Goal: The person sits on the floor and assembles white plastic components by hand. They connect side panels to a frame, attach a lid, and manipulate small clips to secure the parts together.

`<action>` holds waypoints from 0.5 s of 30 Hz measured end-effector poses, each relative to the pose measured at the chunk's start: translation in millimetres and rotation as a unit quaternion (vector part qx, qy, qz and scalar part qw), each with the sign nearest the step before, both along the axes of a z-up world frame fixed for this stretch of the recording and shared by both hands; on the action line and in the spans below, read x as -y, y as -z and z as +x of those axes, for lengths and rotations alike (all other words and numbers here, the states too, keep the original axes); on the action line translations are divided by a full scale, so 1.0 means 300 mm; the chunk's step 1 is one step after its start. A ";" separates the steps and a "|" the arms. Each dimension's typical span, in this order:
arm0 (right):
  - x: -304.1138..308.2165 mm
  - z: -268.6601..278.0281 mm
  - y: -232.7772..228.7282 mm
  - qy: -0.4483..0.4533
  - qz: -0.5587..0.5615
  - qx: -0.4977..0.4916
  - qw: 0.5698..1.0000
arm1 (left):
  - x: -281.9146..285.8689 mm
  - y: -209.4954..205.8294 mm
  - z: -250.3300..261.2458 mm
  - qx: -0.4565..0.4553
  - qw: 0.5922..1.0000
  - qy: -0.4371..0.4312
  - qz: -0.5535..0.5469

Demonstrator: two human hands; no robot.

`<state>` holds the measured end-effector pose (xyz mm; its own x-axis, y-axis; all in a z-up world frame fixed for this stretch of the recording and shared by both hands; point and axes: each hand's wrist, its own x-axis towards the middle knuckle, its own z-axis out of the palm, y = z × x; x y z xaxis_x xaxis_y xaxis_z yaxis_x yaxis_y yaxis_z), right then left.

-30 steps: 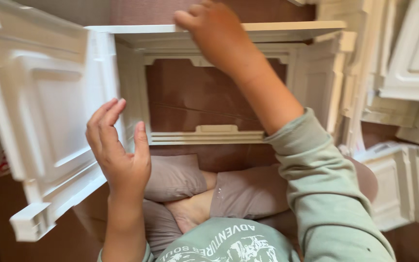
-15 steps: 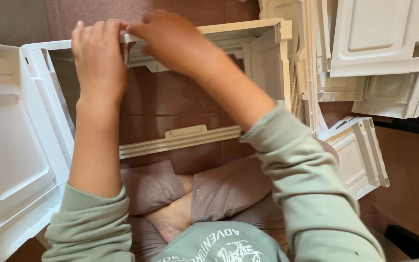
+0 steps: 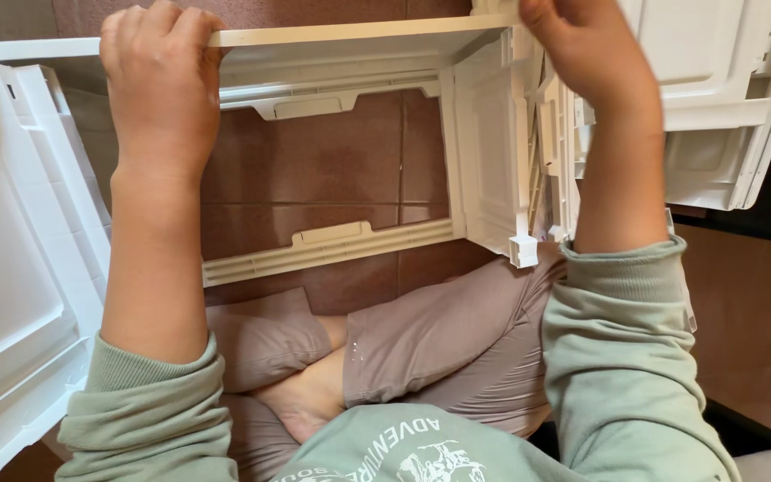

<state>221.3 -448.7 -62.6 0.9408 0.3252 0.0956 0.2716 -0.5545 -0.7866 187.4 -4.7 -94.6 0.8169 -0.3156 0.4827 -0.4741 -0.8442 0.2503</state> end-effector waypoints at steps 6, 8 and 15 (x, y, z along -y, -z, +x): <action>-0.036 0.000 0.060 0.077 -0.118 -0.131 0.981 | -0.013 0.021 -0.003 -0.016 1.000 0.004 0.012; -0.055 -0.004 0.060 0.050 -0.065 -0.096 0.992 | -0.027 0.023 -0.003 -0.027 0.999 0.008 0.015; -0.070 0.012 0.082 0.089 -0.068 -0.117 0.987 | -0.040 0.019 0.002 -0.053 0.998 0.009 0.042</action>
<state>224.8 -427.6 -87.1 0.9753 0.1475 -0.1646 -0.0205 -0.6812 -0.7319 188.1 7.4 -100.2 0.8558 -0.3664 0.3652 -0.4641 -0.8557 0.2291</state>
